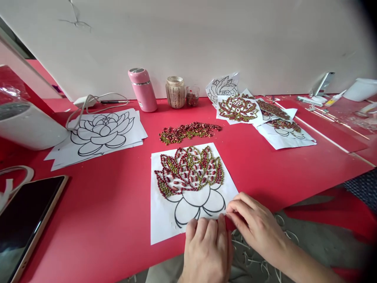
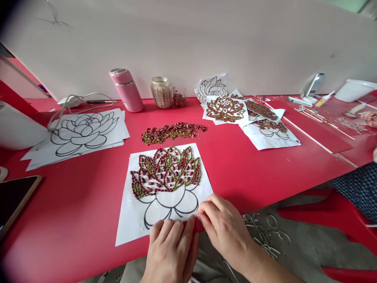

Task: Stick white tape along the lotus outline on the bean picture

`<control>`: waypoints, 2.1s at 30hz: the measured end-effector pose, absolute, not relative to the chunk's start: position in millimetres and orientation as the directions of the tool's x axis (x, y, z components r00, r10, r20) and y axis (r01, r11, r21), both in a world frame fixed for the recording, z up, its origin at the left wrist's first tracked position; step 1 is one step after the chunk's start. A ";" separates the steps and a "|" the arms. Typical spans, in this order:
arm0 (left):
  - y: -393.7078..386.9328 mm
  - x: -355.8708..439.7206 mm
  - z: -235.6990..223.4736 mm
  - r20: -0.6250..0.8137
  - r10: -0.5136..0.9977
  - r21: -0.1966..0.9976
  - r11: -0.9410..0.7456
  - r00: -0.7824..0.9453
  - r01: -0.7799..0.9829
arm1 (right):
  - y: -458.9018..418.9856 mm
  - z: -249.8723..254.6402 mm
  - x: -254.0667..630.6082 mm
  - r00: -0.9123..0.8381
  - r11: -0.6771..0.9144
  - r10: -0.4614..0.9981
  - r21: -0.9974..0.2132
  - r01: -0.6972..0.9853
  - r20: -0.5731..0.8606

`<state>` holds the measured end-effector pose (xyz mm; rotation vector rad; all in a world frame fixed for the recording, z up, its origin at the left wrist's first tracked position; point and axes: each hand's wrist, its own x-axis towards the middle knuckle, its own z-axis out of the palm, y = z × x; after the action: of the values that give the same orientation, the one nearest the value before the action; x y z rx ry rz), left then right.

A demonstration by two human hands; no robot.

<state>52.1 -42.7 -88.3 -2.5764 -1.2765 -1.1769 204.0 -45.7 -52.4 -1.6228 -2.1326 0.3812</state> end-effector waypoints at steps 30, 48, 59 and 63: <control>-35.7 65.4 -68.3 0.463 0.704 0.186 -0.671 0.538 0.718 | -6.5 -49.6 236.2 -0.311 0.333 0.941 -0.516 0.789 0.131; -36.1 66.1 -70.5 0.413 0.804 0.430 -0.586 0.428 0.686 | -7.1 -50.2 237.0 -0.300 0.319 0.946 -0.521 0.792 0.124; -47.3 57.7 -84.9 0.530 0.732 0.306 -0.635 0.427 0.710 | -10.2 -53.6 239.0 -0.260 0.346 0.938 -0.580 0.737 0.229; -45.3 57.6 -88.7 0.596 0.688 0.277 -0.661 0.415 0.698 | -21.4 -50.8 238.8 -0.186 0.373 0.917 -0.600 0.707 0.352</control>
<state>57.6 -45.3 -88.7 -2.6301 -1.2876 -1.0967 238.8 -21.4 -50.8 -1.3995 -1.9619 0.3989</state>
